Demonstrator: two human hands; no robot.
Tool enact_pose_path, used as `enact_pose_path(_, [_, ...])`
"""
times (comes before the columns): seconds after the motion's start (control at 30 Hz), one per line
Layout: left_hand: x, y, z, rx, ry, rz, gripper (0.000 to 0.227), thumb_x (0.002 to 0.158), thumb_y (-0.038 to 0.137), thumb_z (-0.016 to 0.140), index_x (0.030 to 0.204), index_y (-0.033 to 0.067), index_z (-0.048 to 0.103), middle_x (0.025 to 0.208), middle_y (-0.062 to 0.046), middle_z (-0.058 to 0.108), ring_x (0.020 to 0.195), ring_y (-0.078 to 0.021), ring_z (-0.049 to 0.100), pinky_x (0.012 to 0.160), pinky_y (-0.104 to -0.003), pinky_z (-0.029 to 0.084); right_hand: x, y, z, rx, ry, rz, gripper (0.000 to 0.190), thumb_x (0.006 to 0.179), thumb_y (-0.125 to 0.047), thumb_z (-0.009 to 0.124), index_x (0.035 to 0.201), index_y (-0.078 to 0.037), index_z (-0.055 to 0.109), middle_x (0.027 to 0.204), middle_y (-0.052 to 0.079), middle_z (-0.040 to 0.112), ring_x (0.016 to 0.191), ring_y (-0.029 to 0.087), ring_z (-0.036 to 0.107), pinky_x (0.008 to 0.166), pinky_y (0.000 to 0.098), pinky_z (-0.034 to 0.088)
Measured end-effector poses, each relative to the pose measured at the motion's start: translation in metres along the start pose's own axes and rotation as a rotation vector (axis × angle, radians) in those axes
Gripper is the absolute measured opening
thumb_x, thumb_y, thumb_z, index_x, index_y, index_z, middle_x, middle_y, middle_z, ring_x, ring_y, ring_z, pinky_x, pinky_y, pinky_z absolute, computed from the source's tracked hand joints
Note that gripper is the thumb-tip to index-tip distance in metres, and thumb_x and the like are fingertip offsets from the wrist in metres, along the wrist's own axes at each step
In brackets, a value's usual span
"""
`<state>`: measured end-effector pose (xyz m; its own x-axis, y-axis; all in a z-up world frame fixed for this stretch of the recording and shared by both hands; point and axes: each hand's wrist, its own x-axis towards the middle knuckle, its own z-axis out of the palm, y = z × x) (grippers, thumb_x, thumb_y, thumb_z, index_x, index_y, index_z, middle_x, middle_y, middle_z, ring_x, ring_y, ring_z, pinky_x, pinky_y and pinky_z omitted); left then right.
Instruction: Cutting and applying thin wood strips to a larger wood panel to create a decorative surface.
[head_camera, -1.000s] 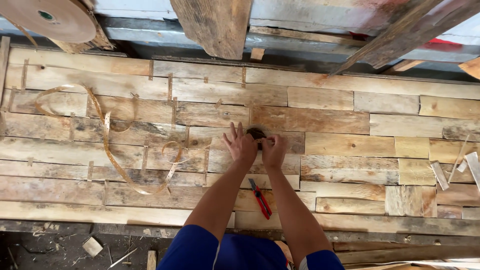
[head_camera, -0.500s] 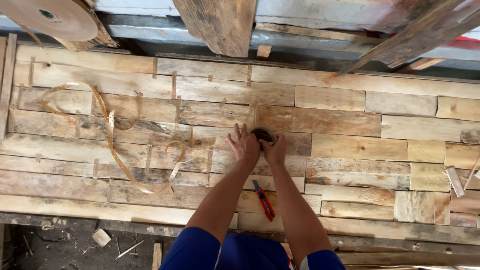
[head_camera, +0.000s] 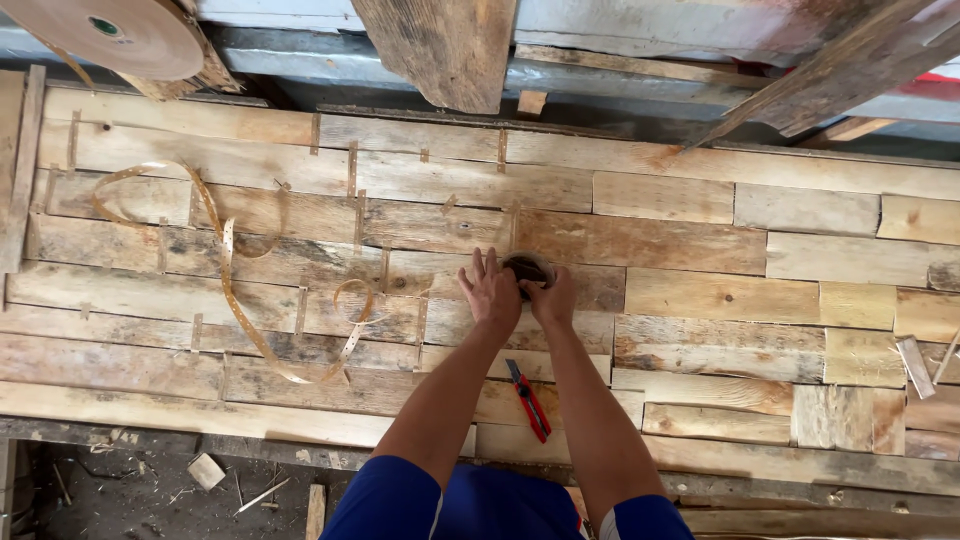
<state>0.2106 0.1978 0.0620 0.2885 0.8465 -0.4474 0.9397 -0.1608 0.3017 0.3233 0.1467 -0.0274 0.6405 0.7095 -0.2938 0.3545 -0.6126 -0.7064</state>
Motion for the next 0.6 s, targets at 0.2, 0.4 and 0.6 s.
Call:
enact_pose_path(0.2, [-0.004, -0.009, 0.018, -0.034, 0.047, 0.042, 0.024, 0.098, 0.023, 0.061, 0.116, 0.0089, 0.068, 0.163, -0.01, 0.033, 0.157, -0.0351, 0.015, 0.121, -0.066, 0.014, 0.0, 0.0, -0.007, 0.054, -0.051, 0.084, 0.039, 0.086, -0.024, 0.082, 0.114, -0.004, 0.063, 0.105, 0.016, 0.07, 0.093, 0.03, 0.07, 0.078, 0.0447, 0.056])
enact_pose_path(0.4, [-0.011, -0.004, 0.037, -0.124, 0.072, 0.019, 0.02, 0.099, 0.02, 0.061, 0.115, 0.0108, 0.068, 0.159, -0.009, 0.037, 0.154, -0.0324, 0.022, 0.119, -0.065, 0.017, -0.01, -0.005, -0.027, 0.176, -0.094, 0.142, 0.032, 0.087, -0.018, 0.078, 0.115, -0.007, 0.069, 0.105, 0.012, 0.073, 0.094, 0.024, 0.071, 0.08, 0.0406, 0.055])
enact_pose_path(0.6, [-0.025, 0.009, 0.033, -0.233, -0.021, -0.013, 0.016, 0.096, 0.017, 0.063, 0.111, 0.0146, 0.07, 0.16, -0.004, 0.04, 0.156, -0.028, 0.025, 0.121, -0.063, 0.017, -0.011, 0.02, -0.042, 0.095, -0.015, 0.241, 0.031, 0.088, -0.023, 0.082, 0.109, -0.002, 0.069, 0.101, 0.012, 0.073, 0.088, 0.023, 0.069, 0.078, 0.0394, 0.055])
